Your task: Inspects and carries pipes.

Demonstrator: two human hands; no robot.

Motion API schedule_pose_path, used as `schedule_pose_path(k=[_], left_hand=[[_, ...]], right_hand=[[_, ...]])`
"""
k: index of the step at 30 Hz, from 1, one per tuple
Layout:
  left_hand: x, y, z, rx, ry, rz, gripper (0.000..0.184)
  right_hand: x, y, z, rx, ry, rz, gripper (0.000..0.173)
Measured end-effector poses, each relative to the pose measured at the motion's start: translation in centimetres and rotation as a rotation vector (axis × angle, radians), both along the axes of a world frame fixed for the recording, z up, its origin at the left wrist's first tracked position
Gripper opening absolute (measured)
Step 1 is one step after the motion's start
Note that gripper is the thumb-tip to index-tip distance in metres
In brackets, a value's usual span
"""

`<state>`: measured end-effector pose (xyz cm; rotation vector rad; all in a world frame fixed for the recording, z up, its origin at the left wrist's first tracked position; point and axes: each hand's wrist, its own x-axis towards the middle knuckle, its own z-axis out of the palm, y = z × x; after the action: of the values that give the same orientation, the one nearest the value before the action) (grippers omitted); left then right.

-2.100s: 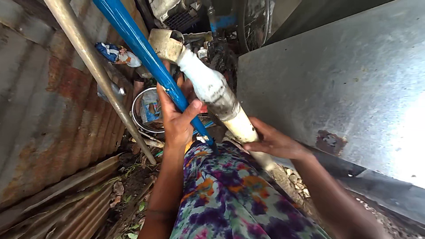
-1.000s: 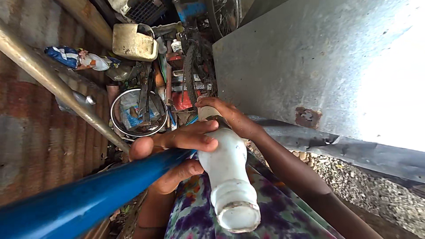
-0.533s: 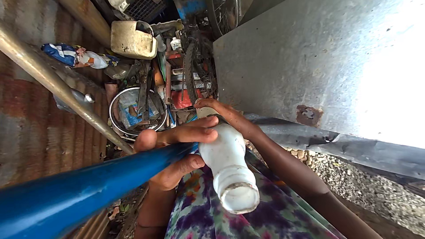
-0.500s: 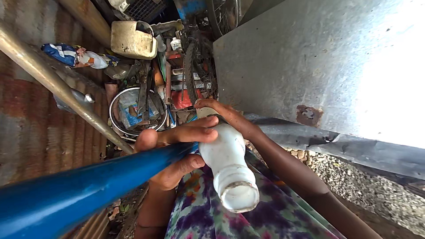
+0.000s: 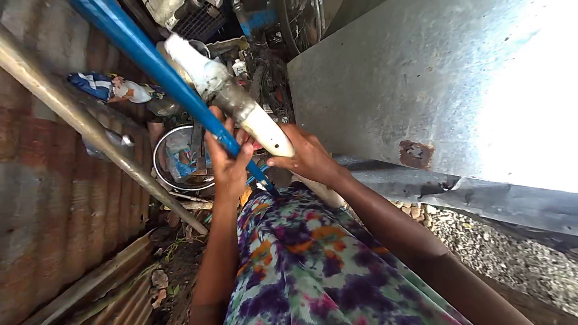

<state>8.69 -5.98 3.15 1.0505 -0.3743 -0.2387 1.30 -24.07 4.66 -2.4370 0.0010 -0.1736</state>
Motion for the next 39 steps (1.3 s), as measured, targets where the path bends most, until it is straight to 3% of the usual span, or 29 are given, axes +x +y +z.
schedule_pose_path(k=[3,6,9,11,14,19,24,26,28,35,39], left_hand=[[1.6,-1.5,-1.7,0.107,0.102,0.024,0.086],[3.9,-2.3,-4.2,0.054,0.246,0.045,0.080],[5.3,-1.8,-7.2,0.049,0.406,0.079,0.071],[5.8,-1.0,-9.1,0.025,0.501,0.101,0.066],[5.9,0.1,-10.8,-0.063,0.649,0.147,0.056],[5.1,0.7,-10.5,-0.259,0.862,0.075,0.021],[2.3,0.6,-7.2,-0.246,0.938,0.050,0.019],[1.2,1.3,-8.1,-0.326,0.892,-0.065,0.023],[1.2,1.0,-8.5,-0.391,0.935,-0.051,0.029],[-0.1,2.1,-9.5,-0.261,0.791,-0.111,0.027],[1.2,0.0,-6.6,-0.218,1.000,0.025,0.024]], right_hand=[[0.7,-0.4,0.1,0.026,0.114,0.061,0.082],[0.6,-1.7,-1.0,0.403,0.282,0.160,0.057],[-1.1,-2.7,-2.5,0.798,0.497,0.149,0.053],[-2.5,-2.5,-2.3,0.928,0.652,0.126,0.054],[-4.0,-1.2,0.0,1.015,0.720,0.169,0.058],[-3.5,1.5,3.5,1.098,0.600,0.285,0.059],[-2.7,3.1,5.2,1.250,0.539,0.251,0.055],[-2.7,3.4,5.3,1.295,0.526,0.216,0.054],[-2.8,3.6,5.4,1.304,0.522,0.181,0.052],[-3.5,3.7,5.2,1.326,0.503,0.166,0.052],[-3.9,3.6,4.8,1.351,0.499,0.138,0.052]])
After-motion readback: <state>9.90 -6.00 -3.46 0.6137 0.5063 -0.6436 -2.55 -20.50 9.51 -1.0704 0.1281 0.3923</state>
